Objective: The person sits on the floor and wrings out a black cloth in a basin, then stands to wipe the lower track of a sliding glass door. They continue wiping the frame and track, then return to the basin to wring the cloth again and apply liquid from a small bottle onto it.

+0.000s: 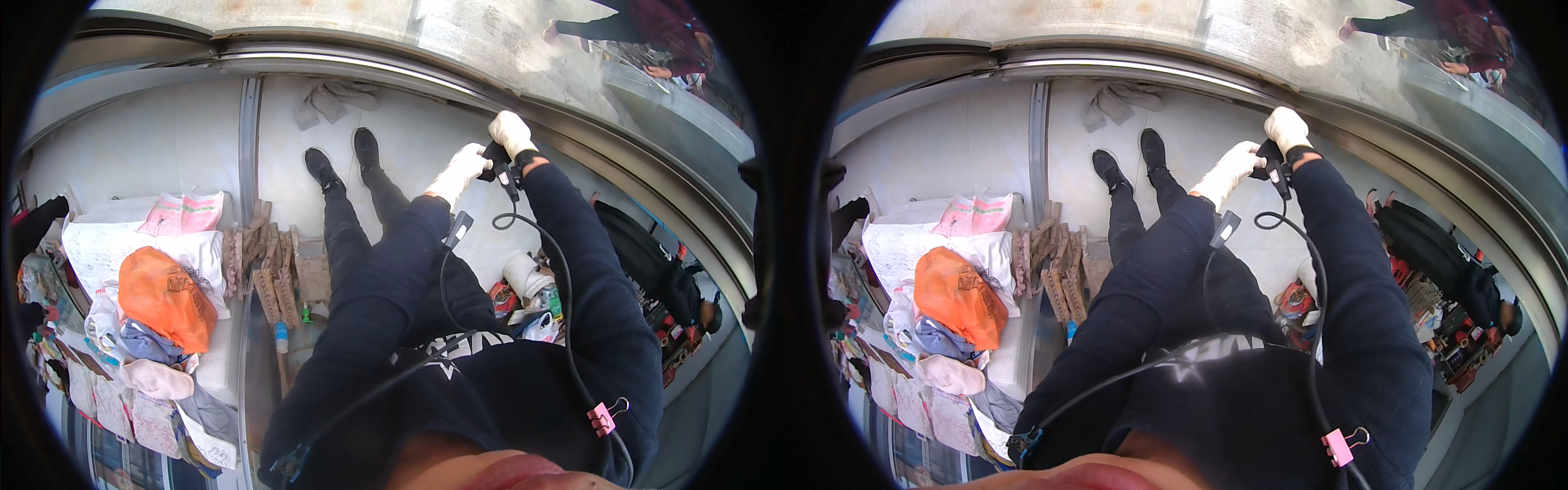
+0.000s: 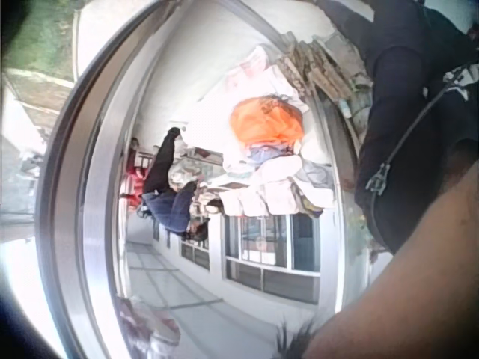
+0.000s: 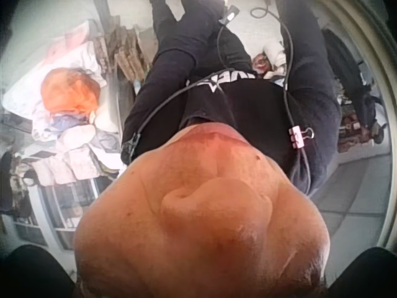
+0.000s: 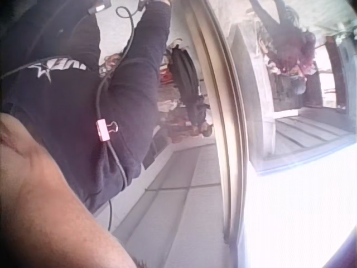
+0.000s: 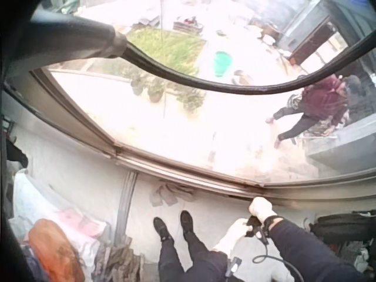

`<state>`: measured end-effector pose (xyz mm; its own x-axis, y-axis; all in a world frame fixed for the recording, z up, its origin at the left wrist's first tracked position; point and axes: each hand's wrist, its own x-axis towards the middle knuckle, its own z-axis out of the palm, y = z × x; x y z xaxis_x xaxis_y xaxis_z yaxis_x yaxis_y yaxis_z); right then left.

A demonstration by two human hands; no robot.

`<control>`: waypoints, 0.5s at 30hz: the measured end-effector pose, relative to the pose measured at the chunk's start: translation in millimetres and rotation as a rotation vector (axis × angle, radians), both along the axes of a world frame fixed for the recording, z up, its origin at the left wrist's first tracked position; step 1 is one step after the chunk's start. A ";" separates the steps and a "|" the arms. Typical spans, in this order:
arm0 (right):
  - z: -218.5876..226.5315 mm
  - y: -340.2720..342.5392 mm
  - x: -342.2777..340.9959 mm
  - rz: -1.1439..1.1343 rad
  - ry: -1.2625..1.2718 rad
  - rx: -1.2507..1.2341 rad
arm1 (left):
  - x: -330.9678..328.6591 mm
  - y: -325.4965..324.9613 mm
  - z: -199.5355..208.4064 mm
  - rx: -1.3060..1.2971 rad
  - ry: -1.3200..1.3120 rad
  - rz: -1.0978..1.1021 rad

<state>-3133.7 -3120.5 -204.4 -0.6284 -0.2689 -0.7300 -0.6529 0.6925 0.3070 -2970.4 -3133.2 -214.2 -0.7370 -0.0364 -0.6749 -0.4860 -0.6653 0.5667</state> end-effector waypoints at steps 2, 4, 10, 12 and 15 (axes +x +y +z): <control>16.5 27.7 10.6 -0.090 -0.010 -0.142 | 5.5 0.8 6.6 -0.103 0.027 -0.175; 28.8 50.0 25.1 -0.164 -0.016 -0.111 | 19.0 8.9 13.1 -0.052 0.029 -0.146; 43.4 78.5 71.7 -0.912 -0.298 -0.627 | 65.4 20.4 0.4 0.179 -0.085 -0.003; 39.7 72.1 77.1 -0.972 -0.506 -0.793 | 71.1 18.0 -6.9 0.106 -0.099 0.115; 26.8 55.5 75.6 -1.038 -0.530 -0.968 | 71.1 4.9 -8.6 0.135 -0.065 0.252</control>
<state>-3058.1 -3065.0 -177.6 -0.5645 -0.3795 -0.7330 0.3516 0.6928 -0.6296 -2899.3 -3128.3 -222.8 -0.6713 -0.1194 -0.7315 -0.3281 -0.8371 0.4377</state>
